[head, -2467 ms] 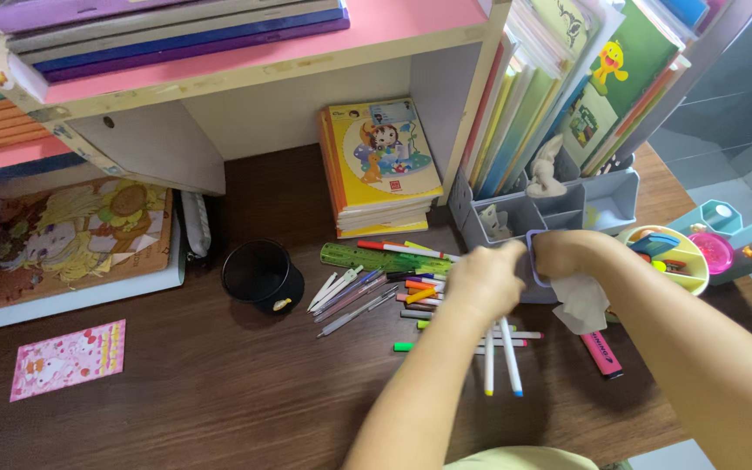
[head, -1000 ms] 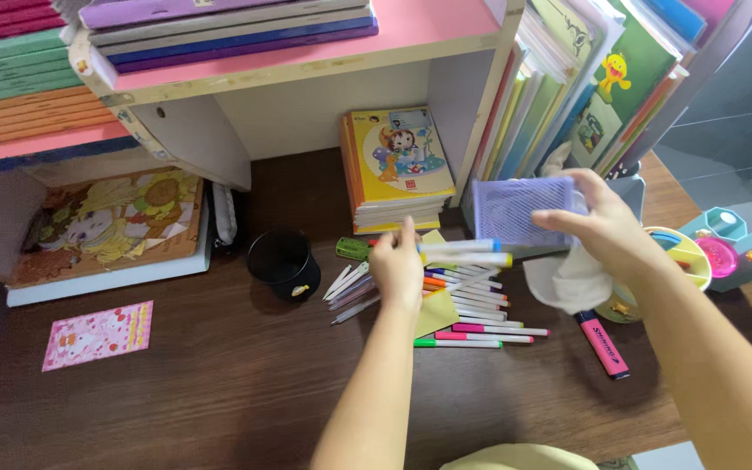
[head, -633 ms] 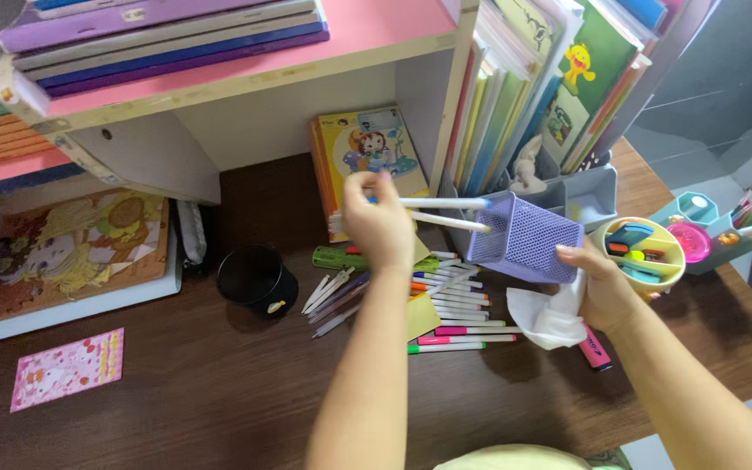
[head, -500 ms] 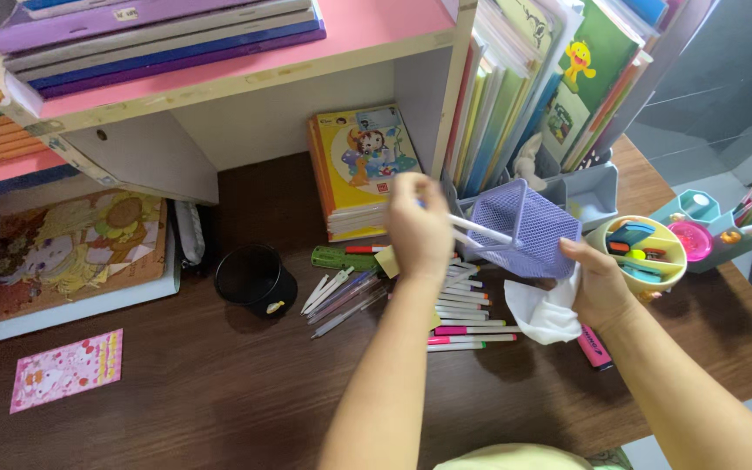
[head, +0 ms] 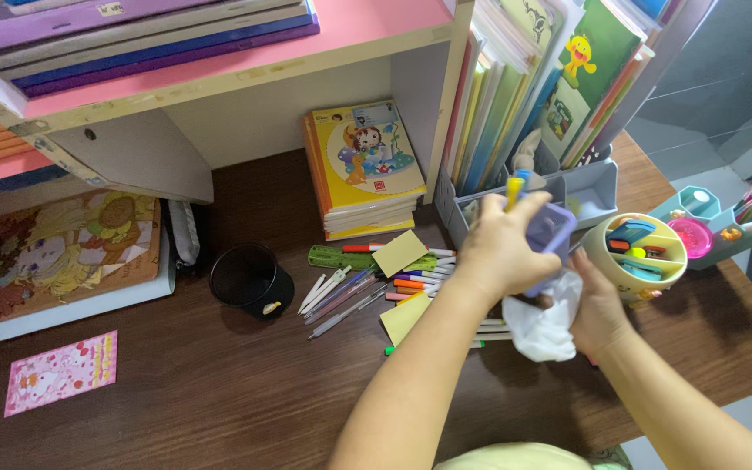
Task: The person organizes books and papers into a desk organizer, removes pens and markers from holders onto the table, and wipes the markers with a tissue.
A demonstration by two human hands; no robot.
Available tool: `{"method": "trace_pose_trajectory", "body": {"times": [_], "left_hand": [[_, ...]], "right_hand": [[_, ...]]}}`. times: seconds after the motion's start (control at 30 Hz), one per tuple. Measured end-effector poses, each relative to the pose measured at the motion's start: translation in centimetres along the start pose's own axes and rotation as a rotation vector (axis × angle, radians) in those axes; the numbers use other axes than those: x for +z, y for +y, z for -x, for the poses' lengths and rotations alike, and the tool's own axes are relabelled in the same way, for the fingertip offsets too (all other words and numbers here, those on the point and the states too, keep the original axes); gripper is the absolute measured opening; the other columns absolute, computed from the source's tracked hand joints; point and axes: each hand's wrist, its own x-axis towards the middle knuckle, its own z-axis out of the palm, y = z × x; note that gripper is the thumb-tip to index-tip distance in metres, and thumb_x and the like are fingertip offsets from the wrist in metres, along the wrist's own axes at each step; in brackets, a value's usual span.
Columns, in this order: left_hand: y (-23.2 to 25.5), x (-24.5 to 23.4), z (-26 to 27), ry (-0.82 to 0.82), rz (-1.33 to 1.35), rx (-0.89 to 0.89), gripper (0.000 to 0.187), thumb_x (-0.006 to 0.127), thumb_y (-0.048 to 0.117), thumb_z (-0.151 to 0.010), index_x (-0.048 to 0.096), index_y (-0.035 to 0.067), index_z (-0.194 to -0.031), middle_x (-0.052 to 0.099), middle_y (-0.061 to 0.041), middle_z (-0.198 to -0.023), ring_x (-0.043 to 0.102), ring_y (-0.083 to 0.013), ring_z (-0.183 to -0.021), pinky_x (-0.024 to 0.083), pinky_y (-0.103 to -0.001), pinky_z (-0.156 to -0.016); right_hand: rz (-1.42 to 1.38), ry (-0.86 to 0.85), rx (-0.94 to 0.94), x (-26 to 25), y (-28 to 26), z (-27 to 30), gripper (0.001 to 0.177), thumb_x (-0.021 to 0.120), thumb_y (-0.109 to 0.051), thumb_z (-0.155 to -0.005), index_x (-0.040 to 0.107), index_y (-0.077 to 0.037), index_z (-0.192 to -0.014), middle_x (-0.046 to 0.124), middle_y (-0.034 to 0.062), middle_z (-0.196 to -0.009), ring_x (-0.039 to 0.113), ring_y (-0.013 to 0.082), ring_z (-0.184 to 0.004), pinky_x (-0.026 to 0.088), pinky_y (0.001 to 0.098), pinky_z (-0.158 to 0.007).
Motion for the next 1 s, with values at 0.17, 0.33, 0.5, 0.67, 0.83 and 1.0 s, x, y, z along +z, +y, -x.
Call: {"method": "trace_pose_trajectory", "body": {"times": [0.17,0.33,0.5,0.67,0.83,1.0], "left_hand": [[-1.2,3.8,-1.5,-0.153,-0.188,0.153,0.089,0.084,0.029,-0.059,0.055,0.025,-0.144,0.049,-0.023,-0.138,0.052,-0.0436,-0.126,0.05,-0.047,-0.104],[-3.4,6.5,-2.9,-0.283,-0.338,0.178,0.079,0.078,0.019,-0.066,0.059,0.031,-0.141,0.047,-0.017,-0.146,0.047,-0.0426,-0.134,0.05,-0.048,-0.107],[-3.9,7.8,-2.9,-0.269,-0.453,0.256,0.078,0.074,0.014,-0.074,0.053,0.034,-0.147,0.047,-0.012,-0.146,0.039,-0.0412,-0.143,0.048,-0.054,-0.106],[-2.3,5.5,-2.6,-0.367,-0.529,0.236,0.074,0.08,0.018,-0.069,0.058,0.036,-0.137,0.042,-0.01,-0.149,0.035,-0.0386,-0.145,0.047,-0.052,-0.104],[-2.0,4.7,-2.8,-0.368,-0.536,0.238,0.055,0.077,0.019,-0.073,0.07,0.038,-0.124,0.045,-0.009,-0.147,0.044,-0.0342,-0.135,0.049,-0.052,-0.101],[-2.2,5.1,-2.3,-0.396,-0.618,0.269,0.031,0.073,0.02,-0.079,0.079,0.031,-0.108,0.055,-0.004,-0.134,0.049,-0.0311,-0.131,0.05,-0.051,-0.101]], "right_hand": [[0.153,0.46,0.093,1.6,3.0,1.7,0.036,0.04,-0.041,-0.108,0.06,-0.014,-0.122,0.067,0.0047,-0.109,0.063,0.0206,-0.097,0.05,0.0425,-0.086],[0.03,0.606,0.211,3.7,4.0,2.7,0.027,0.038,-0.026,-0.11,0.054,-0.005,-0.114,0.062,0.0133,-0.107,0.061,0.0285,-0.105,0.052,0.0498,-0.097],[0.197,0.529,0.414,6.8,3.8,3.1,0.036,0.033,-0.02,-0.1,0.062,-0.005,-0.114,0.064,0.0132,-0.118,0.062,0.0269,-0.108,0.048,0.0492,-0.101],[0.244,0.531,0.419,4.7,2.1,1.2,0.026,0.041,-0.016,-0.1,0.058,-0.004,-0.114,0.056,0.0119,-0.112,0.051,0.0255,-0.104,0.039,0.0551,-0.11],[0.282,0.505,0.44,4.9,-0.4,0.8,0.021,0.05,-0.02,-0.098,0.059,-0.009,-0.114,0.057,0.0102,-0.111,0.041,0.0264,-0.105,0.029,0.0525,-0.118],[0.263,0.626,0.152,6.9,-4.0,1.8,0.028,0.053,-0.017,-0.095,0.055,-0.008,-0.122,0.064,0.0055,-0.126,0.057,0.023,-0.121,0.028,0.0598,-0.116]]}}
